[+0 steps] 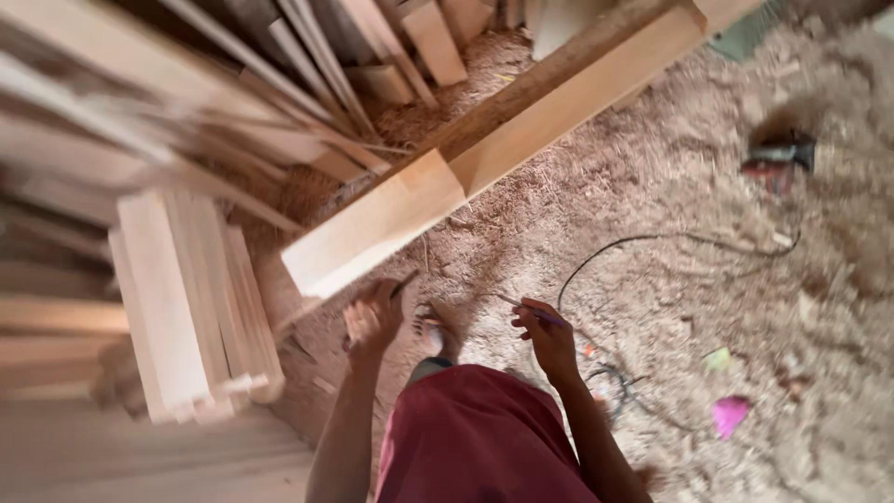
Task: The person uses a try square and a purple pen to mark lines on several wooden planks in a workshop. They measure and mark each plank individually, then stack the marked pieces.
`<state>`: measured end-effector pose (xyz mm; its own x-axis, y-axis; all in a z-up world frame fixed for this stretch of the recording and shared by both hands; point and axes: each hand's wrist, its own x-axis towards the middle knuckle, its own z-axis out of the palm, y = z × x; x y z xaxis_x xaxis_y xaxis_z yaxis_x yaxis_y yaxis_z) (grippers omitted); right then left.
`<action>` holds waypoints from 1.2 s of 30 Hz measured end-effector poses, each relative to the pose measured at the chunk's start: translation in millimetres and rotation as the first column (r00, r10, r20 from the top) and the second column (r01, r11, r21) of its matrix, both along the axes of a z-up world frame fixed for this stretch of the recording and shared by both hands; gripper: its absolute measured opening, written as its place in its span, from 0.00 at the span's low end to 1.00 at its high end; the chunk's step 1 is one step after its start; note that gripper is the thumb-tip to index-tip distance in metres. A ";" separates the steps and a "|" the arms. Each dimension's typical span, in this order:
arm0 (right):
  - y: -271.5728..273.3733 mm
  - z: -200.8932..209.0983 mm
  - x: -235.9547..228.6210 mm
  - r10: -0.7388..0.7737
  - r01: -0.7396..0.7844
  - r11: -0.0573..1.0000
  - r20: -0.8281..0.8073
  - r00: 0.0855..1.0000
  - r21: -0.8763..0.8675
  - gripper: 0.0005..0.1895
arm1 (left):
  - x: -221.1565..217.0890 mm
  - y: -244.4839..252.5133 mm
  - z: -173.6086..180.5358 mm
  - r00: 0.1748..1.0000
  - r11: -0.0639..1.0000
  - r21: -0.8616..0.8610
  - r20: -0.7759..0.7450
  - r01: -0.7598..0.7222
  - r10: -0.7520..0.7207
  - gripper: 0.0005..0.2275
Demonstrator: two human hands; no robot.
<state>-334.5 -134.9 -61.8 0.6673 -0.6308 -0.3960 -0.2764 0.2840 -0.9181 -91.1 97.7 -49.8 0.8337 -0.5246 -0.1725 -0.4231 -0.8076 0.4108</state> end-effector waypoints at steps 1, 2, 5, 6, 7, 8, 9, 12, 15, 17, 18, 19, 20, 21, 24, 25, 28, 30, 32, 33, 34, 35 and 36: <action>-6.4 4.1 -13.1 0.016 -0.016 1.000 -0.022 1.000 -0.016 0.19 | -25.7 3.2 -9.9 0.998 0.998 0.044 -0.045 -0.043 0.045 0.10; -11.2 5.6 -24.4 0.022 -0.024 0.999 -0.042 0.999 -0.034 0.19 | -50.4 9.8 -21.8 0.995 0.993 -0.095 0.074 -0.066 0.073 0.08; -22.7 8.8 -62.5 0.026 -0.033 0.996 -0.079 0.997 -0.087 0.19 | -130.4 31.4 -57.4 0.950 0.929 -0.316 0.177 -0.194 0.259 0.07; -25.7 8.5 -74.4 0.043 -0.053 0.993 -0.098 0.994 -0.103 0.19 | -152.1 40.3 -70.7 0.935 0.910 -0.253 0.048 -0.328 0.351 0.08; -28.9 7.8 -85.1 0.060 -0.073 0.990 -0.116 0.991 -0.118 0.18 | -173.8 49.9 -83.9 0.894 0.877 -0.174 -0.077 -0.449 0.442 0.10; -30.4 6.8 -95.5 0.077 -0.095 0.987 -0.135 0.988 -0.130 0.18 | -192.1 60.0 -96.6 0.820 0.810 -0.146 -0.189 -0.568 0.541 0.09; -31.9 6.2 -104.5 0.107 -0.125 0.983 -0.133 0.985 -0.137 0.19 | -214.4 69.8 -107.4 0.681 0.685 -0.131 -0.344 -0.717 0.646 0.09; -31.7 5.6 -121.9 0.174 -0.198 0.969 -0.159 0.972 -0.149 0.19 | -268.3 103.2 -123.6 0.059 -0.050 -0.117 -0.769 -0.992 0.636 0.09; -27.0 6.8 -129.9 0.230 -0.268 0.950 -0.225 0.947 -0.160 0.19 | -319.4 129.8 -115.8 -0.204 -0.274 0.002 -0.675 -0.962 0.709 0.14; -21.5 7.3 -131.3 0.268 -0.313 0.930 -0.232 0.935 -0.190 0.19 | -349.5 141.6 -103.1 -0.051 -0.238 -0.149 -0.742 -0.960 0.668 0.11; -18.1 7.6 -131.7 0.289 -0.335 0.921 -0.229 0.929 -0.197 0.19 | -354.3 146.1 -98.0 -0.106 -0.258 -0.115 -0.702 -0.959 0.704 0.10; -14.6 7.6 -131.5 0.310 -0.357 0.911 -0.227 0.923 -0.205 0.18 | -360.0 150.9 -92.4 -0.160 -0.280 -0.082 -0.658 -0.956 0.736 0.10; -11.5 7.1 -131.6 0.333 -0.379 0.901 -0.224 0.916 -0.212 0.18 | -366.4 153.5 -87.9 -0.214 -0.306 -0.050 -0.609 -0.951 0.764 0.10; -8.9 6.4 -131.5 0.350 -0.393 0.896 -0.215 0.911 -0.205 0.18 | -369.7 154.7 -85.1 -0.232 -0.326 -0.047 -0.609 -0.944 0.758 0.09; -0.7 4.2 -132.4 0.410 -0.439 0.881 -0.175 0.895 -0.178 0.19 | -371.8 157.1 -81.5 -0.265 -0.333 -0.025 -0.554 -0.942 0.789 0.07; 0.9 3.4 -133.2 0.432 -0.454 0.875 -0.150 0.889 -0.168 0.19 | -370.3 154.8 -82.5 -0.254 -0.298 -0.009 -0.499 -0.955 0.828 0.07; 1.9 0.3 -133.9 0.484 -0.495 0.856 -0.107 0.868 -0.147 0.18 | -365.2 142.6 -87.8 -0.255 -0.326 -0.036 -0.547 -0.945 0.798 0.10; 1.2 -2.5 -133.3 0.502 -0.517 0.842 -0.132 0.855 -0.150 0.18 | -355.1 129.5 -94.0 -0.219 -0.342 -0.085 -0.622 -0.936 0.752 0.14; 0.9 -4.0 -132.2 0.503 -0.535 0.829 -0.200 0.841 -0.163 0.21 | -343.0 118.3 -98.5 -0.140 -0.310 -0.142 -0.667 -0.940 0.732 0.19; 1.7 -3.8 -131.2 0.488 -0.504 0.841 -0.125 0.864 -0.198 0.21 | -335.3 113.4 -99.8 -0.081 -0.265 -0.174 -0.675 -0.948 0.734 0.20; 2.0 -1.9 -128.6 0.474 -0.471 0.851 -0.047 0.879 -0.231 0.22 | -326.9 108.8 -99.4 -0.022 -0.221 -0.208 -0.680 -0.953 0.733 0.21; 2.3 1.3 -125.0 0.459 -0.436 0.861 0.032 0.888 -0.261 0.23 | -317.6 104.2 -97.3 0.037 -0.177 -0.241 -0.684 -0.954 0.729 0.22; 2.7 5.9 -121.0 0.461 -0.442 0.864 0.027 0.887 -0.241 0.23 | -308.2 100.2 -93.7 0.099 -0.129 -0.260 -0.710 -0.957 0.697 0.24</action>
<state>-455.5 -132.2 -55.9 0.9236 -0.3178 -0.2145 -0.2476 -0.0671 -0.9665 -399.4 197.9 -143.5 0.6317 0.5272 -0.5684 0.6190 0.0983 0.7792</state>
